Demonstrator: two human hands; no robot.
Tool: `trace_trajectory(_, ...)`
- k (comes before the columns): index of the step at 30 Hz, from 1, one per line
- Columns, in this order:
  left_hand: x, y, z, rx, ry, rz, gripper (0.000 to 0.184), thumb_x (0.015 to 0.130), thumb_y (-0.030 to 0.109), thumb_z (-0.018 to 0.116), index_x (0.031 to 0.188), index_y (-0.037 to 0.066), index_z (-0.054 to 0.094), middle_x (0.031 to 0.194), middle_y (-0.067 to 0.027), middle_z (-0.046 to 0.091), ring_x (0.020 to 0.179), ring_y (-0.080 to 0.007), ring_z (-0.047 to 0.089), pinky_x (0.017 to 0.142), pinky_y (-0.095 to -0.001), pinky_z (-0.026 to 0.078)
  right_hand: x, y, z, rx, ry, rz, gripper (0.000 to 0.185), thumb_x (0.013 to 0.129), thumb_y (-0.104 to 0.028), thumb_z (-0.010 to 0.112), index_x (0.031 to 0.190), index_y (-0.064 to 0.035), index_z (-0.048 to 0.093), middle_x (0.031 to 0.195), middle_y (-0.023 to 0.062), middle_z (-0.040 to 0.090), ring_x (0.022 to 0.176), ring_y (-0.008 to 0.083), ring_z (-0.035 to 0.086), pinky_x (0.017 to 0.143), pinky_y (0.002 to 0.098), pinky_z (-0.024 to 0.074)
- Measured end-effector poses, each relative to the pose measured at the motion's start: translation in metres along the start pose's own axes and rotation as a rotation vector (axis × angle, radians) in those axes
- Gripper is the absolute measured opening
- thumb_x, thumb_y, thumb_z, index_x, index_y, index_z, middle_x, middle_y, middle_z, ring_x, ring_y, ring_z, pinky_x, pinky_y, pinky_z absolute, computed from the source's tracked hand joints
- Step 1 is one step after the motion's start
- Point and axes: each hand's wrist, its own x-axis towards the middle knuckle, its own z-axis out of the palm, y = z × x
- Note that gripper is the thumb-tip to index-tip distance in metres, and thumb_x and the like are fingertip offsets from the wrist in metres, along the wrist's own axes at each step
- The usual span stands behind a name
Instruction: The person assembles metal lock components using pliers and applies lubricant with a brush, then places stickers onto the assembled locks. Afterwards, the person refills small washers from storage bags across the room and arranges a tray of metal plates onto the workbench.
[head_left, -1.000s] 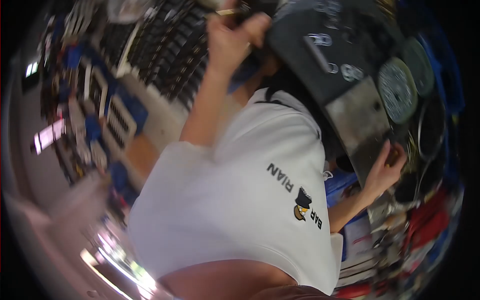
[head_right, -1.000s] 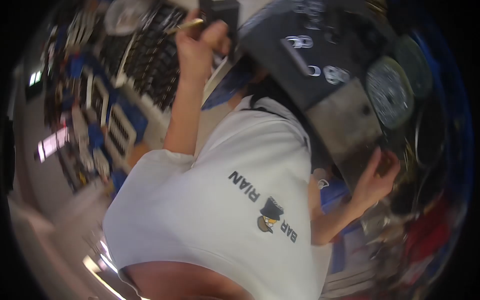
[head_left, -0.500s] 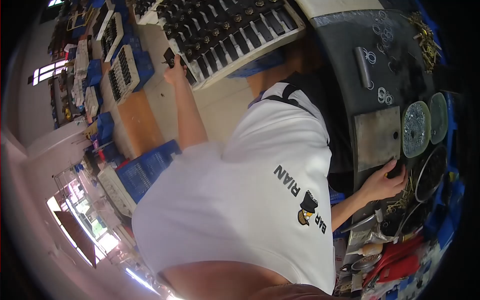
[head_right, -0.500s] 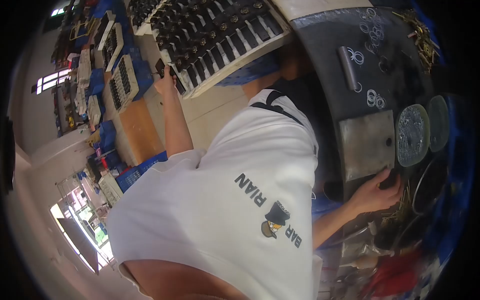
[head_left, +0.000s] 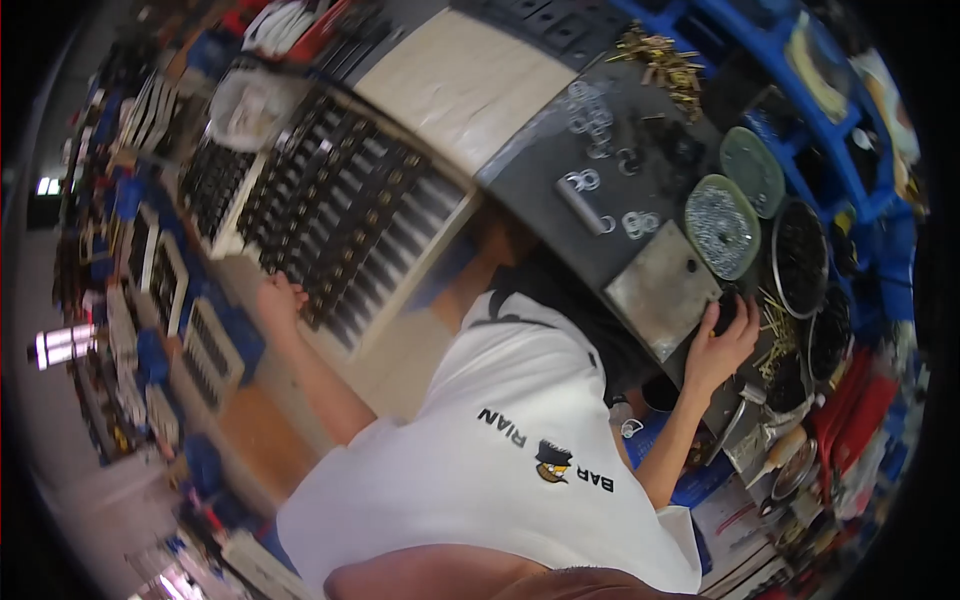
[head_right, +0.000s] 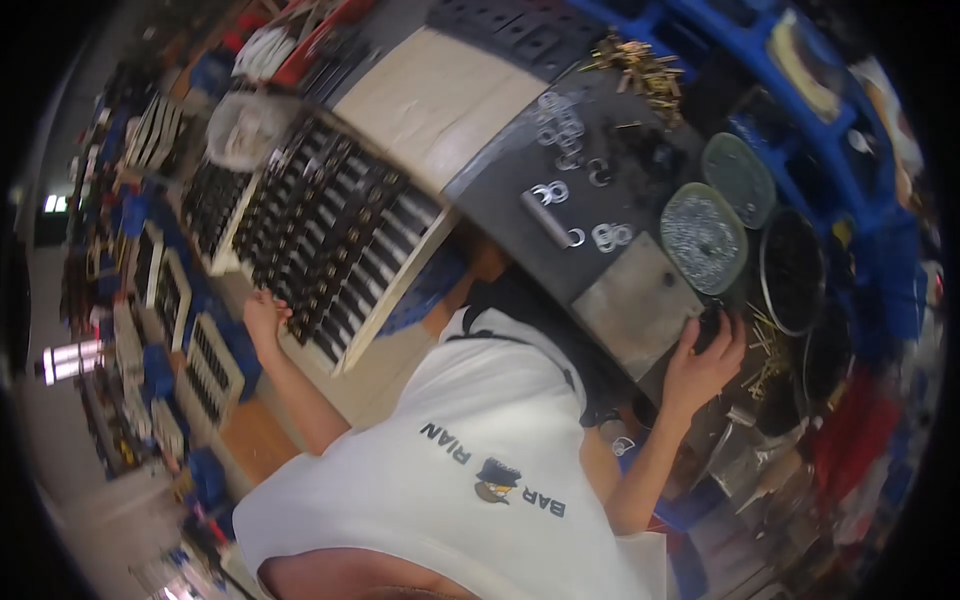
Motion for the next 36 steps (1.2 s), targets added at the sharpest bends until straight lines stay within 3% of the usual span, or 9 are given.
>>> trace_trajectory(5,-0.021,0.183,0.062,-0.336,-0.172,0.523,0.038,0.112,0.032,0.046,0.104,0.0,0.066,0.066,-0.0043,0.061,0.054,-0.0126,0.061,0.053,-0.0259,0.048,0.003,0.0,-0.003,0.019,-0.01,0.018,0.049,0.098,-0.034,0.066,0.134,-0.0012,0.058,0.144,0.0207,0.052,0.132,0.042,0.05,0.107,0.0517,0.0396)
trace_trajectory(8,-0.07,0.277,0.133,-0.437,-0.347,0.72,0.043,0.11,0.035,0.05,0.088,0.001,0.064,0.061,-0.0033,0.056,0.054,-0.0124,0.057,0.052,-0.0302,0.045,0.006,-0.002,-0.005,0.064,-0.05,0.046,0.052,0.095,-0.031,0.068,0.136,-0.0004,0.056,0.147,0.0213,0.05,0.136,0.042,0.046,0.112,0.0513,0.0343)
trace_trajectory(12,-0.157,0.331,0.217,-0.381,-0.614,0.988,0.047,0.11,0.035,0.053,0.077,0.002,0.06,0.057,-0.0017,0.052,0.046,-0.0091,0.049,0.046,-0.0281,0.038,0.007,-0.004,-0.006,0.079,-0.029,0.046,0.05,0.092,-0.026,0.071,0.133,-0.0003,0.057,0.144,0.0191,0.052,0.135,0.0399,0.048,0.111,0.0508,0.0354)
trace_trajectory(18,-0.224,0.362,0.252,-0.45,-0.73,1.21,0.033,0.112,0.022,0.046,0.094,0.001,0.063,0.061,-0.005,0.057,0.053,-0.0124,0.056,0.052,-0.0295,0.044,0.014,0.001,-0.003,0.1,-0.012,0.086,0.05,0.09,-0.026,0.073,0.13,-0.0006,0.058,0.136,0.0179,0.056,0.127,0.039,0.052,0.107,0.0494,0.037)
trace_trajectory(22,-0.296,0.44,0.273,-0.517,-0.731,1.711,0.019,0.103,0.015,0.055,0.108,-0.001,0.065,0.118,-0.0173,0.067,0.105,-0.0335,0.067,0.088,-0.0452,0.053,0.018,0.0,-0.006,0.118,-0.015,0.09,0.048,0.088,-0.024,0.074,0.127,0.0003,0.058,0.134,0.0181,0.057,0.127,0.039,0.052,0.106,0.049,0.0374)
trace_trajectory(24,-0.334,0.48,0.327,-0.671,-0.687,1.883,0.023,0.1,0.016,0.057,0.112,-0.002,0.065,0.12,-0.0236,0.063,0.115,-0.0398,0.061,0.098,-0.048,0.05,0.018,0.003,-0.006,0.143,-0.019,0.096,0.048,0.087,-0.024,0.075,0.125,0.0004,0.059,0.133,0.0182,0.057,0.127,0.0387,0.052,0.105,0.0487,0.0376)
trace_trajectory(26,-0.369,0.516,0.397,-0.573,-0.539,1.86,0.034,0.1,0.02,0.055,0.126,0.0,0.064,0.121,-0.0286,0.063,0.128,-0.0416,0.053,0.108,-0.0455,0.044,0.018,0.005,-0.008,0.169,-0.001,0.096,0.049,0.087,-0.025,0.075,0.125,0.0002,0.059,0.133,0.0183,0.057,0.127,0.0385,0.052,0.105,0.0486,0.0376)
trace_trajectory(30,-0.406,0.596,0.465,-0.095,-0.796,1.54,0.04,0.095,0.022,0.055,0.122,-0.005,0.066,0.139,-0.0359,0.054,0.125,-0.0493,0.056,0.108,-0.0514,0.045,0.016,0.015,-0.008,0.217,0.011,0.086,0.047,0.087,-0.026,0.075,0.123,-0.0005,0.059,0.131,0.0183,0.057,0.126,0.0394,0.052,0.104,0.0503,0.0376)
trace_trajectory(36,-0.411,0.632,0.514,0.056,-0.669,1.581,0.048,0.093,0.019,0.053,0.137,0.001,0.058,0.141,-0.0288,0.057,0.131,-0.0446,0.055,0.109,-0.0514,0.046,0.021,0.019,-0.011,0.271,-0.019,0.118,0.047,0.089,-0.027,0.073,0.125,-0.0006,0.056,0.129,0.0193,0.057,0.125,0.0402,0.052,0.104,0.0522,0.0371)
